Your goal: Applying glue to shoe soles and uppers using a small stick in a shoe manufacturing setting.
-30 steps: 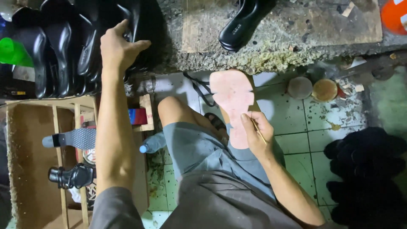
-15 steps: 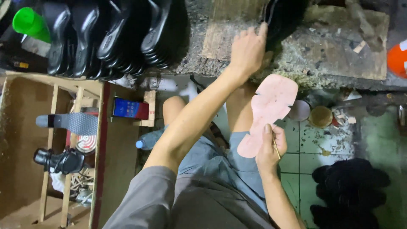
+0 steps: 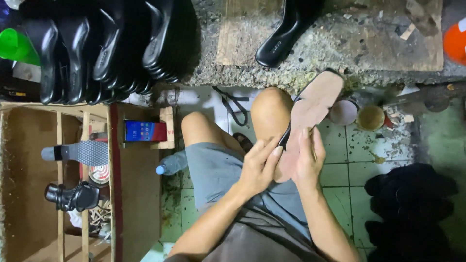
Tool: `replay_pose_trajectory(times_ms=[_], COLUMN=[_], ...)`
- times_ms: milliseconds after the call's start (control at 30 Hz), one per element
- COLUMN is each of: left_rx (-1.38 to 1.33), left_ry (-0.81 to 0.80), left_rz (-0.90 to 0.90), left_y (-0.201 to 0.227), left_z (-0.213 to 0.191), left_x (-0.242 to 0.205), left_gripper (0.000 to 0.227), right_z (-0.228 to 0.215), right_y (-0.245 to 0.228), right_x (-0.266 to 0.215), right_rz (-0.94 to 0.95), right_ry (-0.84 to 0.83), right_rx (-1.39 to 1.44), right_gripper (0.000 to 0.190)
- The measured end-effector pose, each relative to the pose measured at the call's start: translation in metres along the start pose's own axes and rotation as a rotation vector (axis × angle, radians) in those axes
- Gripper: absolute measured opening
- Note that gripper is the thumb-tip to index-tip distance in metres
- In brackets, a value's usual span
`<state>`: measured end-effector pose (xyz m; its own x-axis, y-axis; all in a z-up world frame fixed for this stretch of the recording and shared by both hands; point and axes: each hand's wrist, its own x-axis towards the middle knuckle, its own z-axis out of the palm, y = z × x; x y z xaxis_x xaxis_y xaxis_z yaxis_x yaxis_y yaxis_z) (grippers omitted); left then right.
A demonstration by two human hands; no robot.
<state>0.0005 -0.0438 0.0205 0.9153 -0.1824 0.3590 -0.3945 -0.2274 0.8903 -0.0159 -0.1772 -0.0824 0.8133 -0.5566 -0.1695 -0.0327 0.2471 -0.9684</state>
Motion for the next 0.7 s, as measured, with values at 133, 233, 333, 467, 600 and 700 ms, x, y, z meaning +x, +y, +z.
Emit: replay_pose_trajectory(times_ms=[133,233,333,467,600,700], left_rx=[0.144,0.540,1.097,0.971,0.632,0.136], left_ry=[-0.028,0.119,0.284,0.170,0.096,-0.129], left_rz=[-0.050,0.281,0.093,-0.157,-0.060,-0.141], left_y=[0.010,-0.016,-0.097,-0.140,-0.066,-0.019], left_z=[-0.069,-0.141,-0.196,-0.241,-0.227,-0.220], left_x=[0.070,0.146,0.211,0.243,0.220,0.193], left_gripper=[0.023,0.015,0.034,0.043,0.035,0.031], right_z=[-0.016,-0.010,-0.004,0.003,0.003,0.005], right_y=[0.017,0.002,-0.002,-0.009,-0.013,-0.013], right_x=[-0.003,-0.006,-0.013,-0.007,-0.011,-0.005], right_rz=[0.018,-0.157,-0.258,-0.283,-0.273,-0.276], right_ry=[-0.010,-0.130,-0.137,-0.150,-0.119,-0.159], right_rx=[0.025,-0.152,-0.209,-0.217,-0.229,-0.242], right_gripper=[0.039,0.028,0.025,0.023,0.019,0.019])
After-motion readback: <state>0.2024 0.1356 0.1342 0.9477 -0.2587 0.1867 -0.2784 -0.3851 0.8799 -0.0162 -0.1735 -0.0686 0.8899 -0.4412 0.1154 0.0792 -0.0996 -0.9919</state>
